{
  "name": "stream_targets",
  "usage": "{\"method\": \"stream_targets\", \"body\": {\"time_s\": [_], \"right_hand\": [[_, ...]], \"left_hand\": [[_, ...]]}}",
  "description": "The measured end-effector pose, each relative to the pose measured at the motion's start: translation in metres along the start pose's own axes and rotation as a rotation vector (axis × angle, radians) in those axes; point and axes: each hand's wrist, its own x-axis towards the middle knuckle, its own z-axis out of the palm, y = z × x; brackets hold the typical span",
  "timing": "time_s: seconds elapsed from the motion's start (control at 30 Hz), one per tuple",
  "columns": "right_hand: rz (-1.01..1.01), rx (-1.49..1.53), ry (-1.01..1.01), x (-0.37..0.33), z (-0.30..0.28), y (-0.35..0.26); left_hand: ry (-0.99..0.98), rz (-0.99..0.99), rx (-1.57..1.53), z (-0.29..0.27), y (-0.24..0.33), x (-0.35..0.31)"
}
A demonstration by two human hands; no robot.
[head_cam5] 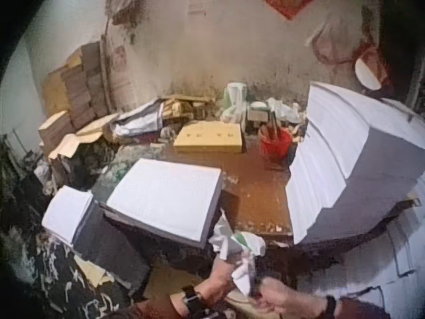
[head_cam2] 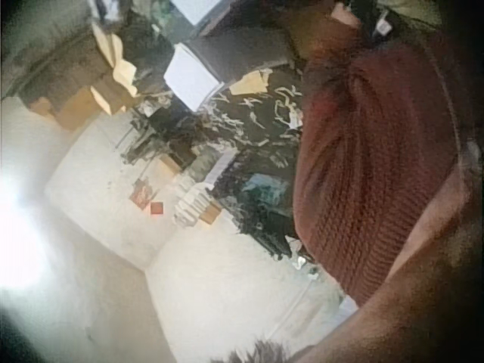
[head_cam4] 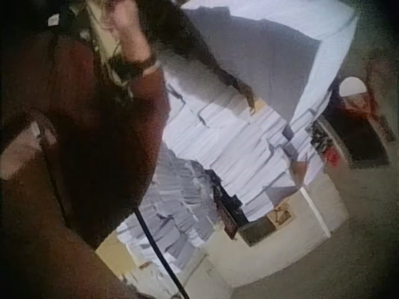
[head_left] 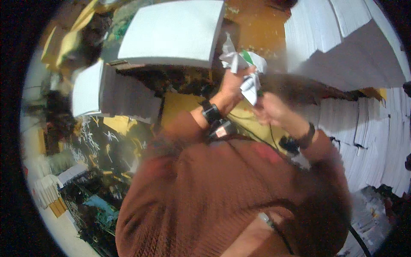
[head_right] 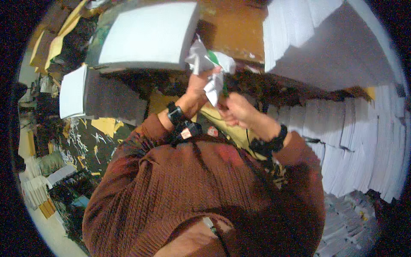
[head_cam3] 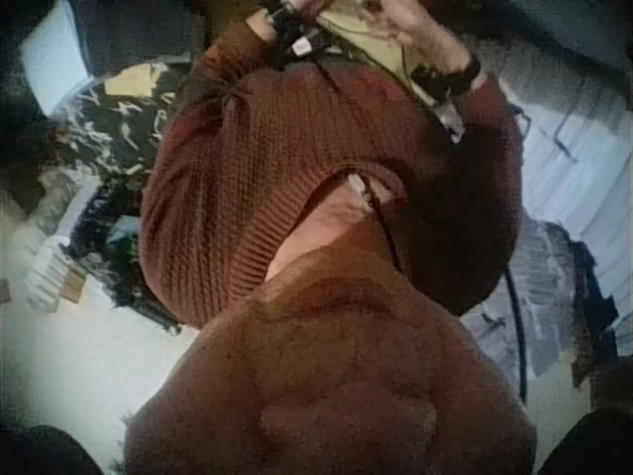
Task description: The person repeatedly inserts yellow paper strips into white paper packets, folds the edges, and stacks the finished packets. They move between the table and a nearby machine, handling packets one at a time and placing completed units into a growing stack.
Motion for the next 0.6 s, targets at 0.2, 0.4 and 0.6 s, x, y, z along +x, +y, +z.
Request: {"method": "stream_targets", "body": {"time_s": [0.2, 0.4, 0.6], "right_hand": [[-0.029, 0.176, -0.067, -0.045, -0.022, 0.026], [-0.286, 0.365, 0.189, -0.035, -0.051, 0.066], [-0.435, 0.232, 0.334, -0.003, -0.028, 0.077]], "left_hand": [[0.075, 0.136, 0.133, 0.051, 0.038, 0.101], [-0.030, 0.056, 0.627, 0.106, 0.096, 0.188], [-0.212, 0.563, 1.645, 0.023, 0.176, 0.239]]}}
